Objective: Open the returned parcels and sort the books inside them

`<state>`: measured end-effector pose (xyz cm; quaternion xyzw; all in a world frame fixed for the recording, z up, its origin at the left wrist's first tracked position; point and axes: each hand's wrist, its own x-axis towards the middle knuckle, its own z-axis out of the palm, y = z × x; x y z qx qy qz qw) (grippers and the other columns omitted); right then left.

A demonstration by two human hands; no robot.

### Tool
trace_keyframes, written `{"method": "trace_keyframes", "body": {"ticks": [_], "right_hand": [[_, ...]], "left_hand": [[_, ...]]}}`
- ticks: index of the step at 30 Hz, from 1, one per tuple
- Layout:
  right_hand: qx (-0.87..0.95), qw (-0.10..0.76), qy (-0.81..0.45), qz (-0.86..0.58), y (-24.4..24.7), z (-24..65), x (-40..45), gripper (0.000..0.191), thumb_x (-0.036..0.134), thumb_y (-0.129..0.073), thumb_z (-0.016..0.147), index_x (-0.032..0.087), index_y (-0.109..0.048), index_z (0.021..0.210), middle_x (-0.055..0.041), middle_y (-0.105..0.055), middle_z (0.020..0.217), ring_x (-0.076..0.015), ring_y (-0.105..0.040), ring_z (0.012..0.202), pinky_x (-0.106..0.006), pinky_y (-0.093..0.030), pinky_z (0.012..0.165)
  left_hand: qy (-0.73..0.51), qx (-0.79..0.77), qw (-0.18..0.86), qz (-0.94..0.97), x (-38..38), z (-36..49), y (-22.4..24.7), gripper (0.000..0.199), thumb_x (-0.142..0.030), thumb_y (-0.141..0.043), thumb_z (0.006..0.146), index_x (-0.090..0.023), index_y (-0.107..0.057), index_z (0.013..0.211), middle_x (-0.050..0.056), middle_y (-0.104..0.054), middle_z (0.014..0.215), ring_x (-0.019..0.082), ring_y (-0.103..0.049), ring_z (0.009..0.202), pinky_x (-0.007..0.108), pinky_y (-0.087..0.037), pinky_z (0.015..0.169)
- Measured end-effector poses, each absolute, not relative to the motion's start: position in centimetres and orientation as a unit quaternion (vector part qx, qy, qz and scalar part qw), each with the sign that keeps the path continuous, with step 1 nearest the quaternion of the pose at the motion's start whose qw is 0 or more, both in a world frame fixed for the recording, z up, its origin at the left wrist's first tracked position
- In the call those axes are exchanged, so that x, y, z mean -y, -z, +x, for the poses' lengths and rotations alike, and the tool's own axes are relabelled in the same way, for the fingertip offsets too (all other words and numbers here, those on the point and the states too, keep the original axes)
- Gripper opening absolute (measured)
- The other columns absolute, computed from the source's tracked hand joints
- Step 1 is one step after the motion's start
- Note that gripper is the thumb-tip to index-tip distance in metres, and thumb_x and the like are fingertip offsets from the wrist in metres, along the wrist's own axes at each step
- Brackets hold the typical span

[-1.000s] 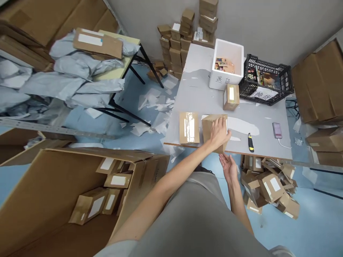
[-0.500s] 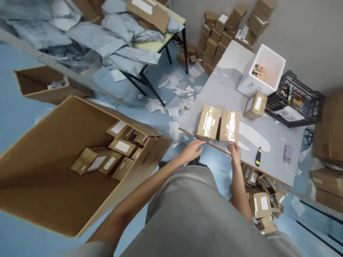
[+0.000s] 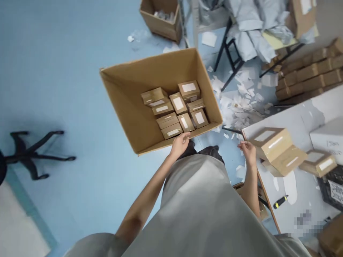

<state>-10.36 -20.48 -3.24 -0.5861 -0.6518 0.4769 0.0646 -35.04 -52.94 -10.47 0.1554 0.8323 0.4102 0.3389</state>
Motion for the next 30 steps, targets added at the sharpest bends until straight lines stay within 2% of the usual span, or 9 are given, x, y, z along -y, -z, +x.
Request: {"method": "trace_keyframes", "body": {"ticks": [3,6,9,12,16,21,25,28,30], "right_hand": [[0.708,0.001,-0.484,-0.515,3.9,-19.1,24.2,0.064,0.086,-0.079,0.074,0.023,-0.07,0.083,-0.0157,-0.086,0.083,-0.0334,-0.086,0.088,-0.046,-0.068,0.088],[0.757,-0.068,-0.489,-0.429,5.0,-26.0,27.6,0.055,0.079,-0.072,0.086,0.025,-0.068,0.084,-0.0155,-0.086,0.086,-0.0326,-0.085,0.088,-0.046,-0.067,0.09],[0.808,-0.129,-0.44,-0.371,6.3,-31.3,29.2,0.034,0.057,-0.066,0.099,0.025,-0.07,0.09,-0.0138,-0.088,0.093,-0.0314,-0.086,0.094,-0.046,-0.067,0.096],[0.851,-0.168,-0.369,-0.335,8.1,-36.1,28.9,0.02,0.037,-0.06,0.102,0.025,-0.075,0.099,-0.0127,-0.089,0.104,-0.0315,-0.087,0.103,-0.046,-0.065,0.101],[0.87,-0.183,-0.373,-0.265,11.4,-41.5,27.9,0.023,0.032,-0.058,0.106,0.024,-0.08,0.11,-0.0134,-0.089,0.115,-0.0314,-0.086,0.107,-0.045,-0.065,0.104],[0.865,-0.201,-0.396,-0.236,16.4,-43.9,30.7,0.032,0.033,-0.053,0.113,0.021,-0.081,0.121,-0.0153,-0.088,0.123,-0.0312,-0.085,0.109,-0.042,-0.064,0.103],[0.859,-0.303,-0.36,-0.202,20.0,-43.3,34.7,0.037,0.026,-0.046,0.117,0.02,-0.08,0.13,-0.0158,-0.085,0.135,-0.0302,-0.084,0.116,-0.039,-0.063,0.103],[0.842,-0.407,-0.317,-0.155,21.8,-42.6,36.4,0.039,0.025,-0.044,0.119,0.021,-0.078,0.14,-0.0143,-0.083,0.141,-0.0286,-0.083,0.122,-0.037,-0.061,0.103],[0.839,-0.443,-0.282,-0.143,22.5,-42.1,36.8,0.041,0.026,-0.046,0.119,0.02,-0.074,0.149,-0.016,-0.082,0.145,-0.0286,-0.081,0.128,-0.037,-0.061,0.106]], "left_hand": [[-0.401,-0.85,0.324,0.107,56.8,-38.3,11.1,0.039,-0.022,-0.057,0.105,-0.021,-0.08,0.137,0.01,-0.084,0.145,0.029,-0.079,0.137,0.048,-0.061,0.125],[-0.388,-0.863,0.314,0.079,59.2,-41.8,11.9,0.039,-0.023,-0.058,0.106,-0.021,-0.08,0.138,0.011,-0.082,0.147,0.03,-0.078,0.138,0.049,-0.06,0.125],[-0.359,-0.884,0.294,0.057,60.2,-45.4,13.1,0.043,-0.025,-0.058,0.106,-0.019,-0.077,0.145,0.015,-0.078,0.152,0.033,-0.076,0.141,0.051,-0.059,0.126],[-0.317,-0.909,0.268,0.034,60.0,-49.3,15.2,0.051,-0.024,-0.058,0.105,-0.014,-0.07,0.153,0.02,-0.072,0.158,0.037,-0.069,0.149,0.055,-0.052,0.133],[-0.27,-0.928,0.256,0.019,59.0,-54.6,19.3,0.063,-0.026,-0.061,0.105,-0.009,-0.057,0.166,0.025,-0.057,0.172,0.039,-0.054,0.164,0.057,-0.04,0.142],[-0.21,-0.937,0.275,0.055,57.8,-60.4,26.0,0.08,-0.029,-0.067,0.103,-0.009,-0.042,0.176,0.029,-0.039,0.185,0.045,-0.037,0.173,0.066,-0.038,0.14],[-0.152,-0.937,0.306,0.071,57.2,-64.5,32.3,0.095,-0.033,-0.074,0.101,-0.006,-0.031,0.181,0.033,-0.029,0.188,0.05,-0.03,0.176,0.071,-0.032,0.141],[-0.114,-0.932,0.333,0.089,56.5,-68.2,36.8,0.108,-0.038,-0.082,0.099,-0.004,-0.024,0.183,0.036,-0.027,0.187,0.053,-0.031,0.174,0.073,-0.031,0.142],[-0.097,-0.929,0.342,0.103,55.9,-71.1,39.3,0.115,-0.036,-0.089,0.096,-0.002,-0.023,0.184,0.036,-0.027,0.187,0.053,-0.033,0.173,0.071,-0.031,0.142]]}}
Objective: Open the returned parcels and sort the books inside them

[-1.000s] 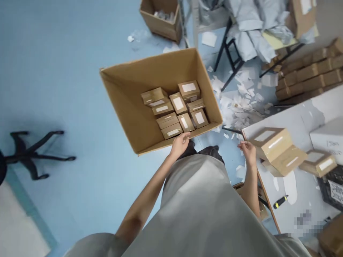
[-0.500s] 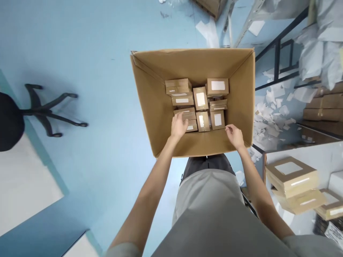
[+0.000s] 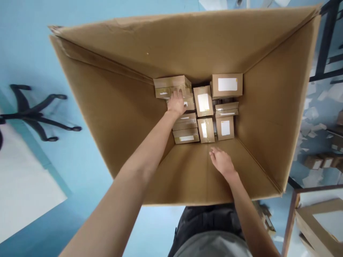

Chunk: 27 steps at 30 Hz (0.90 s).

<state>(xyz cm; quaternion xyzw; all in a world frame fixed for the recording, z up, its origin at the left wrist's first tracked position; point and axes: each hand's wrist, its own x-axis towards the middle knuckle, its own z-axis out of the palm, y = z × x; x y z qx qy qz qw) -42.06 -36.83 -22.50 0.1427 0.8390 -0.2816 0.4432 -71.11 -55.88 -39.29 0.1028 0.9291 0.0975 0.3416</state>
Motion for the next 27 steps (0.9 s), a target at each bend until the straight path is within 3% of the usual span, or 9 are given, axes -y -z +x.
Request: {"method": "trace_keyframes", "body": {"ticks": [5,9,11,16,19,20,23,25,27], "right_hand": [[-0.883,0.374,0.257,0.123,22.4,-40.6,37.4,0.045,0.029,-0.044,0.118,0.022,-0.073,0.152,-0.0196,-0.084,0.133,-0.0338,-0.083,0.119,-0.048,-0.066,0.102],[-0.891,0.325,0.305,0.09,21.6,-40.4,38.4,0.047,0.033,-0.043,0.12,0.025,-0.071,0.156,-0.0189,-0.084,0.128,-0.0357,-0.082,0.115,-0.052,-0.068,0.098],[-0.89,0.313,0.32,0.086,21.4,-40.6,38.7,0.046,0.034,-0.043,0.12,0.026,-0.07,0.157,-0.0172,-0.084,0.128,-0.0345,-0.081,0.116,-0.052,-0.068,0.101],[-0.881,0.325,0.327,0.104,22.1,-41.4,38.4,0.042,0.033,-0.045,0.121,0.024,-0.073,0.151,-0.0156,-0.084,0.131,-0.0317,-0.081,0.12,-0.047,-0.067,0.106],[-0.86,0.352,0.344,0.135,22.8,-42.1,37.8,0.042,0.031,-0.046,0.12,0.023,-0.073,0.152,-0.016,-0.083,0.136,-0.0329,-0.082,0.122,-0.048,-0.067,0.107],[-0.854,0.355,0.35,0.149,22.9,-42.4,37.6,0.044,0.031,-0.047,0.12,0.022,-0.071,0.156,-0.0169,-0.082,0.141,-0.0339,-0.081,0.126,-0.05,-0.067,0.109],[-0.865,0.317,0.341,0.187,22.6,-43.2,37.2,0.062,0.032,-0.065,0.115,0.015,-0.054,0.173,-0.0239,-0.064,0.169,-0.0383,-0.064,0.157,-0.055,-0.056,0.128],[-0.892,0.265,0.315,0.188,21.5,-43.2,37.2,0.09,0.03,-0.084,0.103,0.012,-0.042,0.181,-0.0279,-0.043,0.185,-0.0415,-0.041,0.175,-0.059,-0.041,0.141],[-0.916,0.215,0.297,0.165,19.7,-42.5,37.3,0.118,0.028,-0.099,0.09,0.016,-0.031,0.186,-0.0271,-0.026,0.193,-0.043,-0.023,0.182,-0.063,-0.03,0.146]], "left_hand": [[-0.115,-0.928,0.333,0.123,54.4,-78.1,43.2,0.124,-0.015,-0.102,0.086,0.006,-0.023,0.18,0.04,-0.017,0.188,0.051,-0.033,0.173,0.075,-0.027,0.14],[-0.121,-0.931,0.317,0.133,53.9,-80.4,44.5,0.125,-0.005,-0.11,0.066,0.013,-0.04,0.167,0.037,-0.033,0.181,0.053,-0.026,0.174,0.077,-0.026,0.139],[-0.106,-0.936,0.308,0.138,53.7,-80.2,44.5,0.122,-0.003,-0.111,0.062,0.012,-0.044,0.163,0.034,-0.036,0.179,0.052,-0.023,0.174,0.078,-0.025,0.14],[-0.044,-0.935,0.313,0.159,53.9,-76.6,41.1,0.126,-0.002,-0.106,0.07,0.004,-0.032,0.172,0.032,-0.037,0.178,0.049,-0.036,0.168,0.077,-0.036,0.137],[-0.016,-0.936,0.3,0.184,55.1,-72.9,36.9,0.119,-0.013,-0.099,0.081,0.0,-0.028,0.175,0.033,-0.043,0.172,0.05,-0.05,0.159,0.071,-0.049,0.131],[-0.016,-0.933,0.305,0.191,55.6,-71.4,35.3,0.12,-0.017,-0.1,0.078,-0.001,-0.03,0.174,0.033,-0.043,0.172,0.051,-0.054,0.155,0.068,-0.054,0.127],[-0.065,-0.917,0.313,0.238,56.8,-66.3,30.3,0.114,-0.025,-0.099,0.075,-0.007,-0.041,0.171,0.032,-0.046,0.173,0.051,-0.06,0.154,0.056,-0.061,0.124],[-0.102,-0.894,0.319,0.297,57.0,-62.5,26.9,0.109,-0.025,-0.095,0.075,-0.012,-0.044,0.17,0.029,-0.048,0.176,0.05,-0.056,0.16,0.056,-0.059,0.127],[-0.129,-0.872,0.329,0.338,56.7,-58.7,23.4,0.109,-0.022,-0.092,0.073,-0.015,-0.045,0.172,0.027,-0.053,0.175,0.05,-0.058,0.159,0.059,-0.055,0.132]]}}
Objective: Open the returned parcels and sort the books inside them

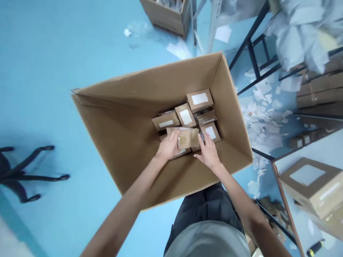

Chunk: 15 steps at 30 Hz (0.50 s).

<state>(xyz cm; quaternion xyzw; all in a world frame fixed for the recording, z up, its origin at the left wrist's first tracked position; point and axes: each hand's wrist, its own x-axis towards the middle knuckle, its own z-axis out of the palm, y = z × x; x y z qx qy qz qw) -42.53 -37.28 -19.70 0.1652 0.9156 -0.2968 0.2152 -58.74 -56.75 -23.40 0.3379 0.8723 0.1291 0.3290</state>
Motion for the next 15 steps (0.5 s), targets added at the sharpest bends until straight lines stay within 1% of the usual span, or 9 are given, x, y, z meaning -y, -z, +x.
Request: {"method": "trace_keyframes", "body": {"ticks": [2,4,6,8,11,15], "right_hand": [[-0.93,0.183,0.287,0.136,17.3,-41.2,37.3,0.136,0.028,-0.107,0.08,0.022,-0.026,0.188,-0.0247,-0.018,0.196,-0.0437,-0.015,0.184,-0.066,-0.025,0.147],[-0.937,0.171,0.282,0.115,14.5,-39.1,37.1,0.141,0.03,-0.11,0.075,0.023,-0.026,0.189,-0.0264,-0.022,0.194,-0.0457,-0.019,0.183,-0.069,-0.026,0.146],[-0.941,0.154,0.281,0.105,11.5,-36.6,36.7,0.138,0.033,-0.108,0.077,0.02,-0.027,0.188,-0.0289,-0.034,0.189,-0.0462,-0.029,0.18,-0.07,-0.028,0.145],[-0.949,0.114,0.274,0.109,8.5,-33.9,36.4,0.134,0.035,-0.104,0.082,0.019,-0.026,0.188,-0.0295,-0.042,0.185,-0.045,-0.036,0.177,-0.07,-0.031,0.144],[-0.956,0.043,0.25,0.145,5.1,-29.9,36.2,0.128,0.031,-0.099,0.085,0.016,-0.024,0.188,-0.0303,-0.043,0.183,-0.0444,-0.038,0.176,-0.068,-0.034,0.144],[-0.934,-0.028,0.246,0.256,2.6,-24.9,36.0,0.123,0.03,-0.091,0.087,0.013,-0.022,0.188,-0.03,-0.044,0.183,-0.0439,-0.043,0.173,-0.064,-0.044,0.139]], "left_hand": [[-0.164,-0.846,0.33,0.386,56.2,-55.3,19.6,0.11,-0.022,-0.09,0.072,-0.018,-0.046,0.173,0.024,-0.057,0.174,0.048,-0.059,0.16,0.059,-0.049,0.137],[-0.197,-0.821,0.317,0.432,55.4,-52.5,15.6,0.108,-0.024,-0.088,0.075,-0.02,-0.047,0.175,0.022,-0.057,0.175,0.046,-0.057,0.163,0.059,-0.045,0.141],[-0.213,-0.803,0.298,0.47,54.6,-50.4,11.4,0.101,-0.025,-0.082,0.082,-0.021,-0.046,0.176,0.02,-0.056,0.178,0.043,-0.055,0.165,0.058,-0.045,0.141],[-0.215,-0.789,0.276,0.505,53.6,-48.9,7.5,0.098,-0.023,-0.076,0.088,-0.025,-0.044,0.18,0.016,-0.054,0.18,0.04,-0.054,0.166,0.055,-0.046,0.14],[-0.207,-0.761,0.242,0.565,51.5,-47.1,2.5,0.101,-0.016,-0.071,0.088,-0.03,-0.04,0.183,0.011,-0.053,0.182,0.038,-0.053,0.167,0.054,-0.048,0.139],[-0.184,-0.7,0.207,0.658,47.3,-44.4,-2.2,0.11,-0.007,-0.066,0.085,-0.035,-0.034,0.186,0.007,-0.052,0.183,0.038,-0.053,0.167,0.056,-0.049,0.138]]}}
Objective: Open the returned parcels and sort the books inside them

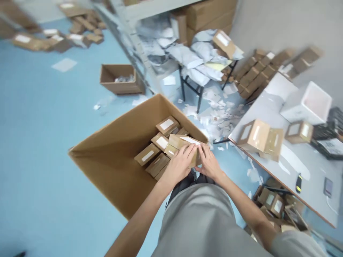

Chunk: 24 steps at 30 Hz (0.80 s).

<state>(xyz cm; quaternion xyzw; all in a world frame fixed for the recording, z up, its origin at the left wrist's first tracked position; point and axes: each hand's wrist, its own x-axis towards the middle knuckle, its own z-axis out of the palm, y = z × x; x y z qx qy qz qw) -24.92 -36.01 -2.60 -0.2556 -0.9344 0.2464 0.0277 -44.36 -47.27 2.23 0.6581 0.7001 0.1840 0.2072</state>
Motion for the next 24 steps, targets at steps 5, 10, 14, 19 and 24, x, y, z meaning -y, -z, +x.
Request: {"method": "trace_keyframes", "body": {"ticks": [5,10,14,19,24], "right_hand": [[0.822,0.181,-0.24,-0.484,0.5,-16.5,33.9,0.128,0.043,-0.088,0.088,0.015,-0.013,0.188,-0.0285,-0.046,0.182,-0.0441,-0.049,0.169,-0.065,-0.052,0.133],[0.658,0.338,-0.144,-0.657,-2.2,-4.5,31.6,0.13,0.057,-0.085,0.09,0.019,-0.008,0.188,-0.0265,-0.044,0.183,-0.0427,-0.049,0.169,-0.066,-0.049,0.135],[0.528,0.398,-0.062,-0.747,-3.0,5.0,29.2,0.135,0.065,-0.082,0.092,0.013,-0.003,0.188,-0.0314,-0.035,0.185,-0.0426,-0.043,0.173,-0.064,-0.047,0.137],[0.413,0.436,-0.038,-0.799,-0.1,13.7,24.6,0.132,0.064,-0.081,0.092,0.006,-0.008,0.185,-0.0353,-0.034,0.183,-0.0433,-0.034,0.176,-0.066,-0.04,0.14],[0.391,0.41,-0.095,-0.819,4.7,16.8,22.1,0.131,0.066,-0.078,0.093,0.005,-0.006,0.183,-0.0378,-0.031,0.181,-0.0432,-0.036,0.174,-0.067,-0.041,0.138]], "left_hand": [[-0.217,-0.662,0.176,0.695,40.1,-38.6,-5.4,0.108,-0.023,-0.071,0.098,-0.037,-0.017,0.19,0.009,-0.03,0.194,0.043,-0.042,0.174,0.065,-0.045,0.139],[-0.29,-0.649,0.219,0.669,31.5,-27.9,-5.8,0.097,-0.046,-0.065,0.111,-0.027,-0.012,0.19,0.02,-0.035,0.191,0.039,-0.04,0.176,0.062,-0.042,0.142],[-0.294,-0.569,0.294,0.71,24.6,-18.3,-4.1,0.077,-0.046,-0.063,0.112,-0.027,-0.036,0.182,0.016,-0.048,0.184,0.034,-0.046,0.173,0.055,-0.043,0.143],[-0.249,-0.555,0.321,0.726,17.9,-10.4,0.0,0.061,-0.034,-0.065,0.108,-0.02,-0.058,0.167,0.02,-0.059,0.174,0.037,-0.052,0.167,0.061,-0.041,0.142],[-0.156,-0.553,0.332,0.748,15.9,-4.8,3.1,0.066,-0.033,-0.069,0.105,-0.013,-0.059,0.168,0.022,-0.051,0.181,0.045,-0.04,0.174,0.065,-0.041,0.141]]}}
